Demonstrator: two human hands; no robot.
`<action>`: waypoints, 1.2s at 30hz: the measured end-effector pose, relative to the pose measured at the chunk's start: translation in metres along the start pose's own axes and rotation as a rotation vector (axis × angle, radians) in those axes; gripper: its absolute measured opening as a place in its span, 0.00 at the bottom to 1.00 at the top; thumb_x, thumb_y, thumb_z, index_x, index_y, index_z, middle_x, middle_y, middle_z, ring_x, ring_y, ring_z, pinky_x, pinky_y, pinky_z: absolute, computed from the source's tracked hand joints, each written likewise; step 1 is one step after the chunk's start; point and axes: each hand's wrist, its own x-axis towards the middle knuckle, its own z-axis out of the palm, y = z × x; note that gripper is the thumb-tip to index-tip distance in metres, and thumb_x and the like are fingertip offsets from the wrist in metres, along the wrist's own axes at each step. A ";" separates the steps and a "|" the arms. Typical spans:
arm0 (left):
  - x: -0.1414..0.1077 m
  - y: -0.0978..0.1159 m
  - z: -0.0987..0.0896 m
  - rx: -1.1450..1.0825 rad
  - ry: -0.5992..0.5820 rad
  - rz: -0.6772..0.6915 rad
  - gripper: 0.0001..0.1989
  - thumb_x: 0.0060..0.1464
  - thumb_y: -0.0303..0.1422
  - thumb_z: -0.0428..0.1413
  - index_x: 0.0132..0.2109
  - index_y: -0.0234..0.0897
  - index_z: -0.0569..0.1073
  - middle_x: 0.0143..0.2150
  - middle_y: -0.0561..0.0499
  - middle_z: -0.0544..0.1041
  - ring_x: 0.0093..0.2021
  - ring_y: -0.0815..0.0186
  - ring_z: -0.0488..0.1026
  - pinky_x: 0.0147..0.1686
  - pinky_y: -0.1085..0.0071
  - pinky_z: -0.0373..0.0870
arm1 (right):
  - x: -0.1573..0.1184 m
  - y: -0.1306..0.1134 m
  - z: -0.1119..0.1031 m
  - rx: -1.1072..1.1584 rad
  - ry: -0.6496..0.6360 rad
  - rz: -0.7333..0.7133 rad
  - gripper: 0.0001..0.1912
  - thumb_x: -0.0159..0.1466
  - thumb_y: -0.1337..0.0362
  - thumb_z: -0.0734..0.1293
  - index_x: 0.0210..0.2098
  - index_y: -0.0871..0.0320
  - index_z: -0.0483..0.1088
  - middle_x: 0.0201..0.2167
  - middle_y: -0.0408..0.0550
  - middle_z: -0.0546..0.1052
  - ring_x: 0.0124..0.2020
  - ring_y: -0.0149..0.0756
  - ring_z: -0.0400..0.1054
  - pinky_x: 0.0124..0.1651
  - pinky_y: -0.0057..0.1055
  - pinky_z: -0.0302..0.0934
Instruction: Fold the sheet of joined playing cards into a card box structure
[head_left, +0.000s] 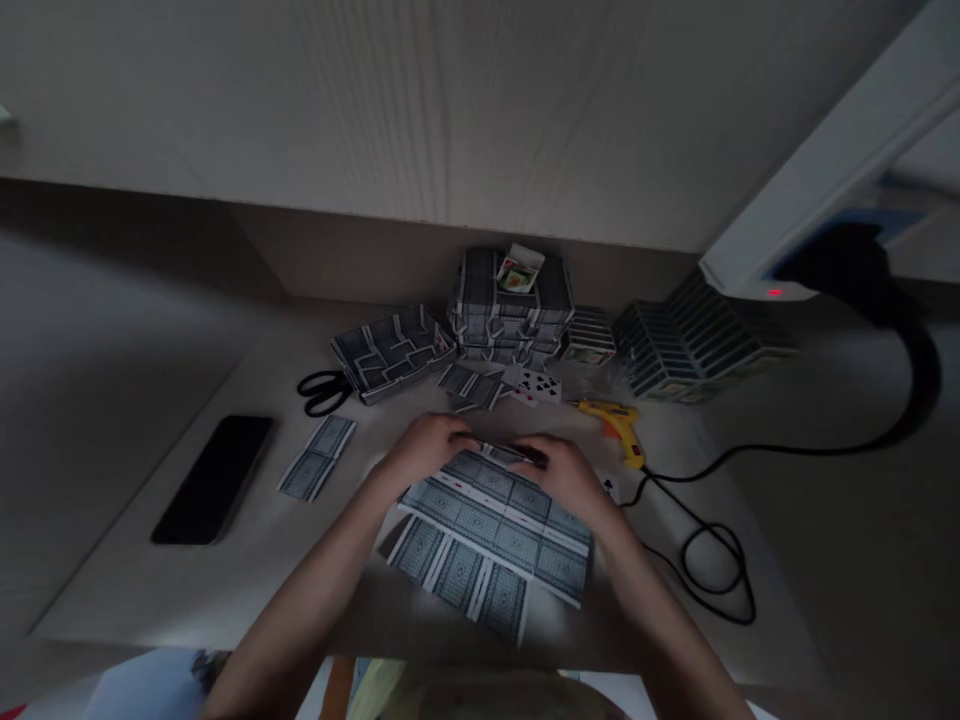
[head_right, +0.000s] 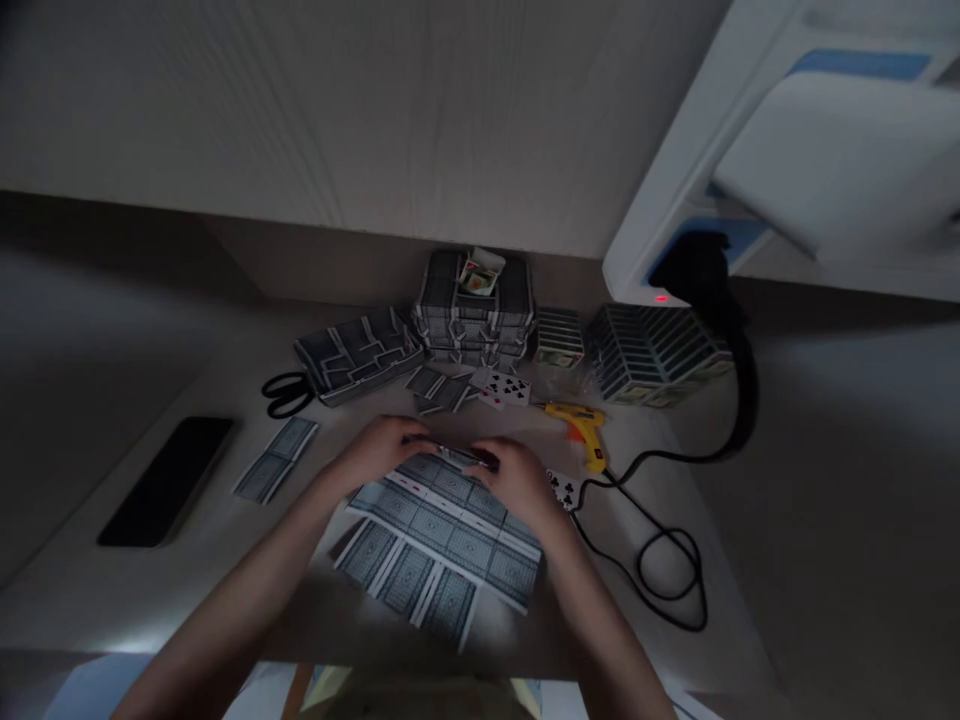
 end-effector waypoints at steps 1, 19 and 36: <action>-0.003 -0.005 0.000 -0.054 0.022 -0.035 0.12 0.48 0.40 0.52 0.35 0.39 0.75 0.36 0.52 0.77 0.37 0.65 0.71 0.37 0.73 0.64 | 0.000 0.006 -0.001 0.082 0.035 0.003 0.16 0.54 0.58 0.66 0.40 0.57 0.70 0.38 0.49 0.76 0.39 0.37 0.70 0.42 0.31 0.62; -0.017 -0.021 0.033 -0.728 0.304 -0.173 0.15 0.47 0.39 0.53 0.40 0.35 0.73 0.40 0.50 0.75 0.41 0.63 0.70 0.40 0.72 0.64 | 0.007 0.014 0.048 0.464 0.442 0.096 0.10 0.49 0.58 0.69 0.27 0.57 0.74 0.28 0.47 0.78 0.31 0.37 0.71 0.38 0.32 0.64; -0.006 -0.030 0.029 -0.699 0.423 0.118 0.15 0.43 0.28 0.49 0.39 0.36 0.74 0.45 0.49 0.74 0.50 0.61 0.65 0.50 0.67 0.57 | 0.027 0.032 0.039 0.517 0.316 0.038 0.16 0.44 0.58 0.72 0.32 0.57 0.73 0.32 0.47 0.77 0.36 0.38 0.70 0.42 0.33 0.63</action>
